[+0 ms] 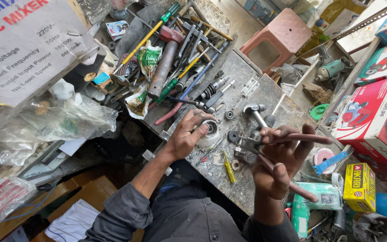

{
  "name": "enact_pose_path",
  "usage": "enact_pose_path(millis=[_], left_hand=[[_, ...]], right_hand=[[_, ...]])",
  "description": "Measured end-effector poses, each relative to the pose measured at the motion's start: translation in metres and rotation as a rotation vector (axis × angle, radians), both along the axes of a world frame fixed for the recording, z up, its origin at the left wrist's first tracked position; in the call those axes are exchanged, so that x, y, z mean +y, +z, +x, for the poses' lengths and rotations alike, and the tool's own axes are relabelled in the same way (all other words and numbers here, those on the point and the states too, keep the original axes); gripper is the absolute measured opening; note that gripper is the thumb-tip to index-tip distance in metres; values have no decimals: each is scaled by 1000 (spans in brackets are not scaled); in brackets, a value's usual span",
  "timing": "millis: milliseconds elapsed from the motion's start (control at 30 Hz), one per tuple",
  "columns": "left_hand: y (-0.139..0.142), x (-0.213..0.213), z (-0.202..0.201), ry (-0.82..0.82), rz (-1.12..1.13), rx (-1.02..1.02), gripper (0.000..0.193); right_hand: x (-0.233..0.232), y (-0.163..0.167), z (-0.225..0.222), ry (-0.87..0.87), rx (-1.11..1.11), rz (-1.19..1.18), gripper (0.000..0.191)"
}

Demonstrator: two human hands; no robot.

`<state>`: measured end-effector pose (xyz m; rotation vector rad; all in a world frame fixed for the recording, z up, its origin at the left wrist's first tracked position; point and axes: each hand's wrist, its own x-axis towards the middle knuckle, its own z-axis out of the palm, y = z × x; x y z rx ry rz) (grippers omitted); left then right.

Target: The person works at a cluttered workbench repairing an electric mixer machine. They fit a bearing into the mixer housing by hand, use pliers to press and adjust parts, tap components with a hammer, pick up and reposition the housing, and use a power drill on the assembly while handling small screws and fittings.

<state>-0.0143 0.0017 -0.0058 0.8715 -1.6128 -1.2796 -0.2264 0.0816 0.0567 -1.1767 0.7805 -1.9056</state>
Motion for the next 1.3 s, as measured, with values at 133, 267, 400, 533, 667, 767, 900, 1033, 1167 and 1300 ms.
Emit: enact_pose_path(millis=[133,267,400,533,667,767,900,1033,1167,1300], left_hand=[[2,-2,2,-60,128,100,34],[7,-2,3,-78,95,77,35],[10,-3,1,-73,112,68,35],[10,-1,-3,-53,64,27,37],[7,0,-6,-57,151,33,40],[5,0,-7,-37,130,53,41],[5,2,-9,-10,37,7,41],[9,3,-12,37,23,-64,41],[16,-7,-3,20,-24,-189,41],[23,-10,19,100,-221,-287,38]], right_hand=[[18,-16,-35,-22,284,316,96],[51,-33,-54,21,745,551,92],[85,-47,-61,141,1234,903,99],[103,-73,-66,78,1420,971,110],[113,-99,-70,-58,1542,1117,130],[118,-109,-70,-165,1651,1079,141],[121,-109,-68,-208,1680,1040,152],[119,-106,-65,-231,1644,938,136],[106,-105,-59,-328,1418,739,74],[70,-109,-42,-196,1086,769,35]])
